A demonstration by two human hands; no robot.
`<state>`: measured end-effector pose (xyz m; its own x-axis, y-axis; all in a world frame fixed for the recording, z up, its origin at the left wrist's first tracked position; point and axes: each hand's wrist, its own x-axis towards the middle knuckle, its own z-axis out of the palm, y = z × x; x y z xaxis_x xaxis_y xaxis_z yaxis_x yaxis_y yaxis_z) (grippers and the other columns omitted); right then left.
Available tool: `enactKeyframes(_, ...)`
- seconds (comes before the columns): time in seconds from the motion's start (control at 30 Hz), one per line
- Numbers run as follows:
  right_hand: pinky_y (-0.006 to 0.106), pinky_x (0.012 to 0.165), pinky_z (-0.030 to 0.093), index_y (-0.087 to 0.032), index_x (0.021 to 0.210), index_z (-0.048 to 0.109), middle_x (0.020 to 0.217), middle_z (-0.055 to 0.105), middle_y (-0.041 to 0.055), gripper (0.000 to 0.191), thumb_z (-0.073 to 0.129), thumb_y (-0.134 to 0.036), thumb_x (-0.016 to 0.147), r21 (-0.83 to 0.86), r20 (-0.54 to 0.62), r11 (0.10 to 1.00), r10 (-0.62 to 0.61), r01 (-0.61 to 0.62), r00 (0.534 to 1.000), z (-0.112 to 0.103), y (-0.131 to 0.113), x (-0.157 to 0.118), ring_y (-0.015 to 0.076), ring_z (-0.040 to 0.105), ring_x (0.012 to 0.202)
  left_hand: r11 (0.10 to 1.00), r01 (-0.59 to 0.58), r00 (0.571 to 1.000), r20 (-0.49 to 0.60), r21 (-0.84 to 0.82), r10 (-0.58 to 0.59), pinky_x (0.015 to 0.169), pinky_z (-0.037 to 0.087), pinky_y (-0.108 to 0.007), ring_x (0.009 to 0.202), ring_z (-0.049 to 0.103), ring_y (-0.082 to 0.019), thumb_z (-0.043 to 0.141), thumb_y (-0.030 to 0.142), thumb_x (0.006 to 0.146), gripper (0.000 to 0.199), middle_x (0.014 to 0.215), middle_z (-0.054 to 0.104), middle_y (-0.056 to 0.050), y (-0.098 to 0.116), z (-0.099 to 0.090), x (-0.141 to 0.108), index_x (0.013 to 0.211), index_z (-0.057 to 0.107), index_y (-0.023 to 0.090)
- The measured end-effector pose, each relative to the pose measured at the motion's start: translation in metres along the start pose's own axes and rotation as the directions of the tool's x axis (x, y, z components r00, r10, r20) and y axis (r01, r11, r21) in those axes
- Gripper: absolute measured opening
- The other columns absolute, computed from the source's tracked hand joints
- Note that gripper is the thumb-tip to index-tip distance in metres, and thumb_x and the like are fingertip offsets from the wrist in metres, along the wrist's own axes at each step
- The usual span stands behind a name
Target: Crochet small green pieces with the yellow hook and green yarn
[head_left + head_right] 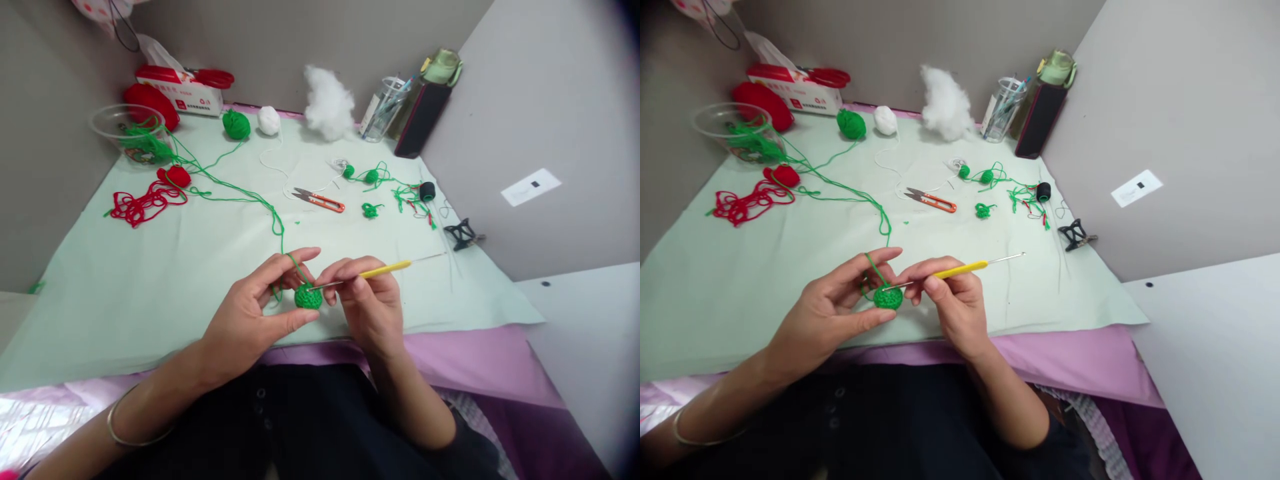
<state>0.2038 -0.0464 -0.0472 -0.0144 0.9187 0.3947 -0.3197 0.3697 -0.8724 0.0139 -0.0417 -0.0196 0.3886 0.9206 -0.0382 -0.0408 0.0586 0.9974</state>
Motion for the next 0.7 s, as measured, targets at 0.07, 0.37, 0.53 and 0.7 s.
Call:
enactKeyframes(0.07, 0.025, 0.055, 0.057, -0.023, 0.097, 0.073, 0.086, 0.081, 0.0034, 0.014, 0.069, -0.036, 0.100, 0.010, 0.013, 1.000, 0.009, -0.009, 1.000, -0.001, -0.001, 0.001, 0.0133, 0.069, 0.061, 1.000, -0.003, 1.000, 0.009, 0.027, 0.003, 0.107, 0.050, -0.033, 0.103, 0.067, -0.018, 0.085, 0.025, 0.087, 0.057, 0.100, 0.068, 0.000, 0.001, -0.001, 0.001, 0.142, 0.070, 0.029)
enactKeyframes(0.37, 0.031, 0.065, 0.063, -0.023, 0.102, 0.074, 0.098, 0.083, 0.0069, 0.013, 0.064, -0.030, 0.104, -0.177, 0.107, 0.982, -0.049, 0.068, 0.993, -0.010, -0.009, -0.004, 0.0169, 0.075, 0.076, 0.988, -0.029, 0.999, -0.040, 0.149, 0.036, 0.098, 0.052, -0.034, 0.094, 0.065, -0.019, 0.083, 0.024, 0.084, 0.052, 0.094, 0.067, -0.001, 0.002, 0.000, 0.002, 0.135, 0.073, 0.025)
enactKeyframes(0.53, 0.035, 0.075, 0.065, -0.022, 0.107, 0.074, 0.099, 0.082, 0.0081, 0.014, 0.060, -0.021, 0.105, -0.411, 0.257, 0.870, -0.174, 0.271, 0.951, -0.007, -0.021, -0.004, 0.0207, 0.078, 0.092, 0.979, -0.059, 0.992, -0.100, 0.196, 0.079, 0.092, 0.053, -0.032, 0.088, 0.062, -0.017, 0.084, 0.022, 0.080, 0.051, 0.090, 0.062, 0.001, 0.000, 0.004, 0.003, 0.130, 0.076, 0.025)
enactKeyframes(0.7, 0.036, 0.078, 0.066, -0.021, 0.119, 0.070, 0.111, 0.081, 0.0133, 0.021, 0.057, -0.013, 0.104, -0.673, 0.417, 0.525, -0.312, 0.521, 0.853, -0.004, -0.018, -0.013, 0.0220, 0.077, 0.098, 0.977, -0.075, 0.980, -0.165, 0.199, 0.109, 0.088, 0.054, -0.031, 0.089, 0.064, -0.018, 0.085, 0.027, 0.082, 0.038, 0.094, 0.065, -0.001, -0.004, 0.008, 0.002, 0.119, 0.077, 0.023)
